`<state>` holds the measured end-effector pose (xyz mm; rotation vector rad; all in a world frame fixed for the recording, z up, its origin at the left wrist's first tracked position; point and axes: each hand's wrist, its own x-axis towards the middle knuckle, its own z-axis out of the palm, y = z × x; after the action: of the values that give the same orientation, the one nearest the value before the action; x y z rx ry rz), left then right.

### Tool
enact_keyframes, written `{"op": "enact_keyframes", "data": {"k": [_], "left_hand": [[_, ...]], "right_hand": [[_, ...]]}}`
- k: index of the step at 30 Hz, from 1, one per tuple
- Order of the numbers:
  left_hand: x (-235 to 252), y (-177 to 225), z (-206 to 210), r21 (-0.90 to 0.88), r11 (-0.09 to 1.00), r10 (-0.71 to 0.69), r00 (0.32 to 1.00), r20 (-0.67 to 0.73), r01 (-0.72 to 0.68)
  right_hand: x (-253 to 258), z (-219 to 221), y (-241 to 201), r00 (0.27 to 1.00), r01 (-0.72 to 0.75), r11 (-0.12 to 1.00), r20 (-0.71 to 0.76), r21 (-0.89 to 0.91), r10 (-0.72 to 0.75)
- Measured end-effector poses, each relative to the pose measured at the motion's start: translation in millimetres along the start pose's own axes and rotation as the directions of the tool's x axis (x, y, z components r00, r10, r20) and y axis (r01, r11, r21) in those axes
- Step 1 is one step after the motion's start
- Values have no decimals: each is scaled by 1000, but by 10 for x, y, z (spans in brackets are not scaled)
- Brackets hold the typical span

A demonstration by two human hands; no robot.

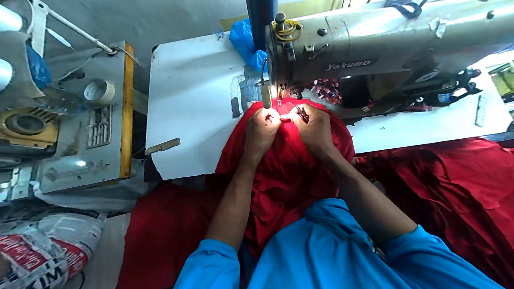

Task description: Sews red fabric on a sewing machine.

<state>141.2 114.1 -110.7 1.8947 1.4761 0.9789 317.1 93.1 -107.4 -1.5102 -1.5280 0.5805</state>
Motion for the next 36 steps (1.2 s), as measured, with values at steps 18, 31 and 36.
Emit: {"op": "enact_keyframes", "data": {"k": [18, 31, 36], "left_hand": [[425, -219, 150, 290, 957, 57, 991, -120, -20], [465, -164, 93, 248, 967, -21, 993, -117, 50], [484, -148, 92, 252, 965, -32, 989, -142, 68]], "right_hand": [[321, 223, 58, 997, 41, 882, -32, -469, -63], [392, 278, -47, 998, -46, 809, 14, -586, 67], [394, 323, -43, 998, -63, 807, -36, -587, 52]]}}
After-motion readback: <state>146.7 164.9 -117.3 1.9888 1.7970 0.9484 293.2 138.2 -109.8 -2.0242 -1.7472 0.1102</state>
